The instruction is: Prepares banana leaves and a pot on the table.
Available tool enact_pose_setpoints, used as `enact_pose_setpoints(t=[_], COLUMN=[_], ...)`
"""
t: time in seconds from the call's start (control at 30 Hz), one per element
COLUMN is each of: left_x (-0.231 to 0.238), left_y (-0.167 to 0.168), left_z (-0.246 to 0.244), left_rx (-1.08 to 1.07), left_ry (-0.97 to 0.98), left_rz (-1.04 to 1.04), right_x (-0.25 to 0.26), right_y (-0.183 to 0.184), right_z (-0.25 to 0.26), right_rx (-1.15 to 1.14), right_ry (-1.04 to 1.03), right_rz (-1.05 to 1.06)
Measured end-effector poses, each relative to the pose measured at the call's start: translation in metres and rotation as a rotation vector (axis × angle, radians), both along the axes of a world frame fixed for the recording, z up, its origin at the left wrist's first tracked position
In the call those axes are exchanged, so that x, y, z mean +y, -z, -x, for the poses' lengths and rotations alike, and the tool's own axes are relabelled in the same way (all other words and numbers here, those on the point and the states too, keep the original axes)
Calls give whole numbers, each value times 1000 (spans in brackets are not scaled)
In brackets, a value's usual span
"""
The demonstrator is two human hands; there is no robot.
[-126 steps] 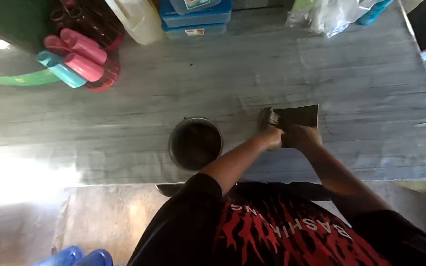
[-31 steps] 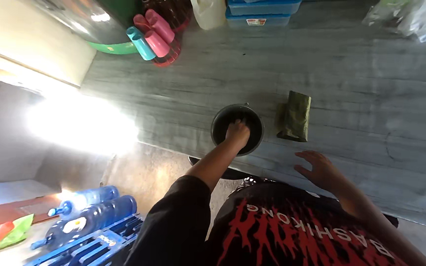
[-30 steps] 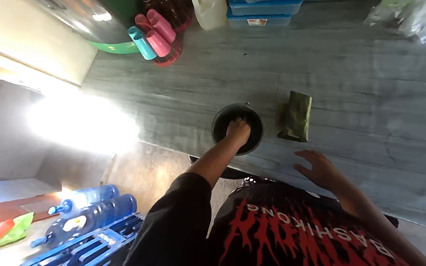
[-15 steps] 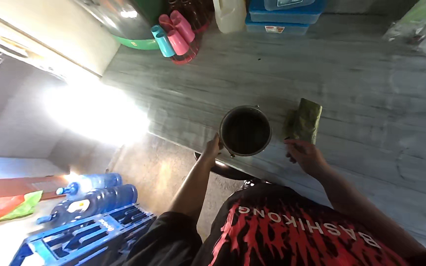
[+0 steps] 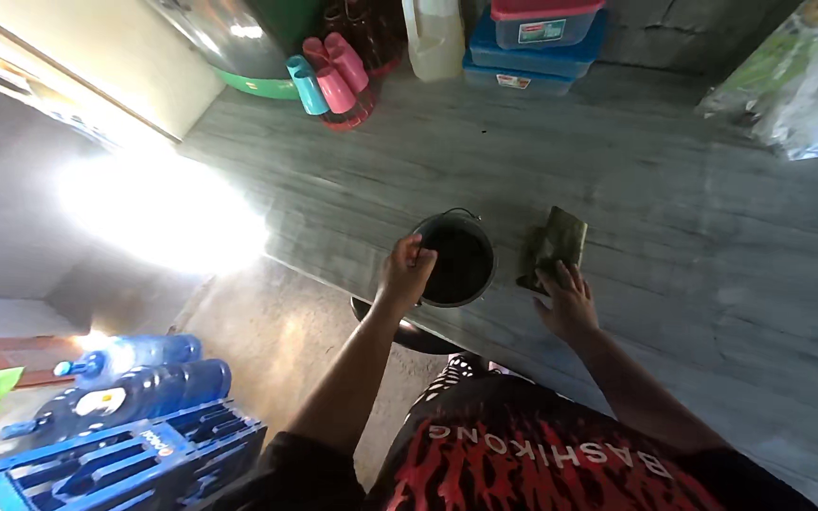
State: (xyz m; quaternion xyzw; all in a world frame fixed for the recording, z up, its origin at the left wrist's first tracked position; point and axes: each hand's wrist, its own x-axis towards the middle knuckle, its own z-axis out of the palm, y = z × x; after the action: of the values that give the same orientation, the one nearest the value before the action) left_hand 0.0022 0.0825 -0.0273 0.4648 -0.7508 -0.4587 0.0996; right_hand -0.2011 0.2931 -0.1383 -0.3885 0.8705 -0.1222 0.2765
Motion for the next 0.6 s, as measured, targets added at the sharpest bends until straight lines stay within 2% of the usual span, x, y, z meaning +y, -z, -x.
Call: enact_pose_setpoints(t=[0.1, 0.17, 0.23, 0.33, 0.43, 0.53, 0.6], left_x=[-8, -14, -21, -36, -41, -35, -30], left_y=[-23, -36, -46, -66, -98, -119, -122], left_z=[28, 29, 9, -48, -126, -208, -259], left_rx=[39, -18, 3, 119, 276, 341, 316], left_ry=[25, 13, -6, -126, -270, -370, -423], left_rz=[-239, -282, -257, -168, -119, -41, -5], right_x=[-5, -5, -4, -4, -14, -41, -69], right_y=[3, 8, 14, 21, 28, 10, -4], right_z=[6, 10, 18, 24, 18, -14, -48], right_rx=[-6, 26, 80, 145, 221, 292, 424], right_ry=[11, 27, 55, 95, 134, 197, 110], right_rz=[34, 94, 160, 226, 308, 320, 464])
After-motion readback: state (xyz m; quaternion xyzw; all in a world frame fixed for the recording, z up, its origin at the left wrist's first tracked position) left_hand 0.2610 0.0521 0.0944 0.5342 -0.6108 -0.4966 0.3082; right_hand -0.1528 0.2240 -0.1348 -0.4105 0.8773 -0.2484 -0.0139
